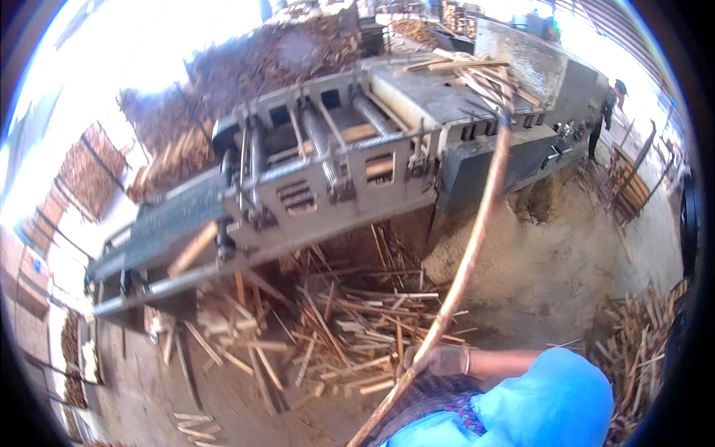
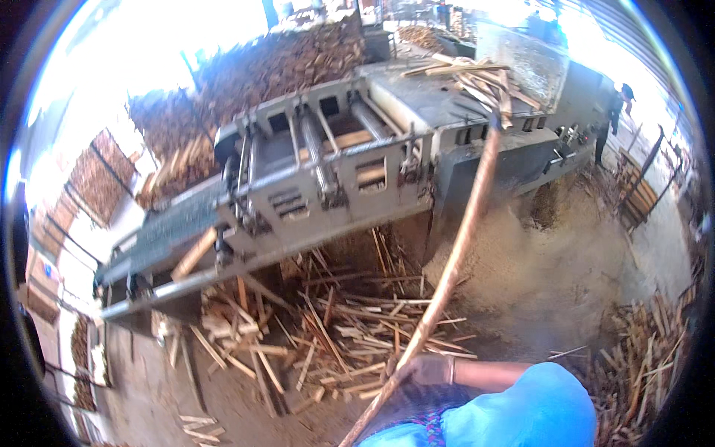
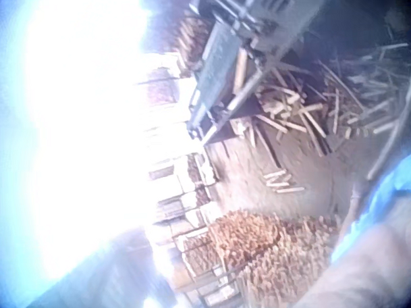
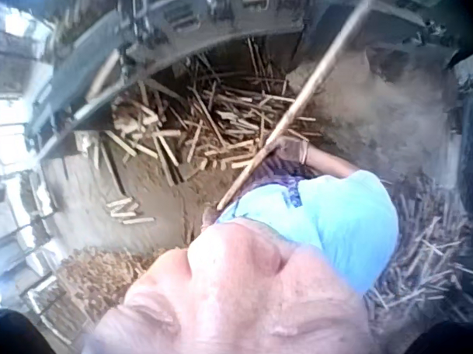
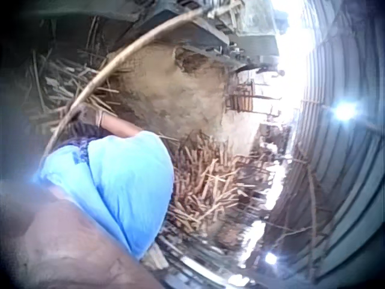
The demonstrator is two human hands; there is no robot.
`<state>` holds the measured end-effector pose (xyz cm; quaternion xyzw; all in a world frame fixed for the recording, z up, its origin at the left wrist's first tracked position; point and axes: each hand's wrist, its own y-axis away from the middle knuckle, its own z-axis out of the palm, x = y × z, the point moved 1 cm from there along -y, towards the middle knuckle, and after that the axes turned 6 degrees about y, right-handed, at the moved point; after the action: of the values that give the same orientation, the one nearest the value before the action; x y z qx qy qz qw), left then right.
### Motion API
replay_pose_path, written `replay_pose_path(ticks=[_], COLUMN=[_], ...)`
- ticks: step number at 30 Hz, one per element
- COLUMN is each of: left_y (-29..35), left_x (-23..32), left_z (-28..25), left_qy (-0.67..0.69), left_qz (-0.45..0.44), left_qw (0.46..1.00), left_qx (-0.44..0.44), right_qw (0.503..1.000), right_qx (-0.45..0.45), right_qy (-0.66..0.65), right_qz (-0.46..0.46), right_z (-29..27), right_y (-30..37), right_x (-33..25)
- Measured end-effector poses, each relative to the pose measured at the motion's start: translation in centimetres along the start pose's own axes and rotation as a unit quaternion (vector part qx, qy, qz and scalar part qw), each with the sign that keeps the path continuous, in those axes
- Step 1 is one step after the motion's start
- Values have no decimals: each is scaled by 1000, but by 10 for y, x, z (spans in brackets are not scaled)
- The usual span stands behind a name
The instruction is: The person gathers and stacks wooden planks and offcuts in a workshop. They repeatedly pick up pieces from the floor and a nearby pile, arrange them into neat stacks, and move the stacks to a designated area. The person also uses a long stick to sweep wood scraps under a machine.
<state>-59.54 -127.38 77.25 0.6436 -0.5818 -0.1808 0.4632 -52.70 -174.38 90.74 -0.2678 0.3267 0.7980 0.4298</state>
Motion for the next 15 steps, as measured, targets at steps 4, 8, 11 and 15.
replay_pose_path(ticks=[4, 8, 11, 15], left_y=[4, 42, 68, 11], left_x=[112, 298, 434, 505], left_z=[-97, -226, -304, -392], left_qy=[17, 66, 107, -48], left_qz=[169, 324, 400, 382], left_qw=[958, 868, 820, 774], left_qx=[230, 369, 394, 503], right_qw=[985, 946, 917, 939], right_qx=[55, 16, -97, -99], right_qy=[-57, 186, 272, 316], right_qz=[-156, -264, -277, -96], right_z=[52, 48, 61, 39], right_y=[-77, -127, -119, -90], right_x=[-168, -238, -229, -171])
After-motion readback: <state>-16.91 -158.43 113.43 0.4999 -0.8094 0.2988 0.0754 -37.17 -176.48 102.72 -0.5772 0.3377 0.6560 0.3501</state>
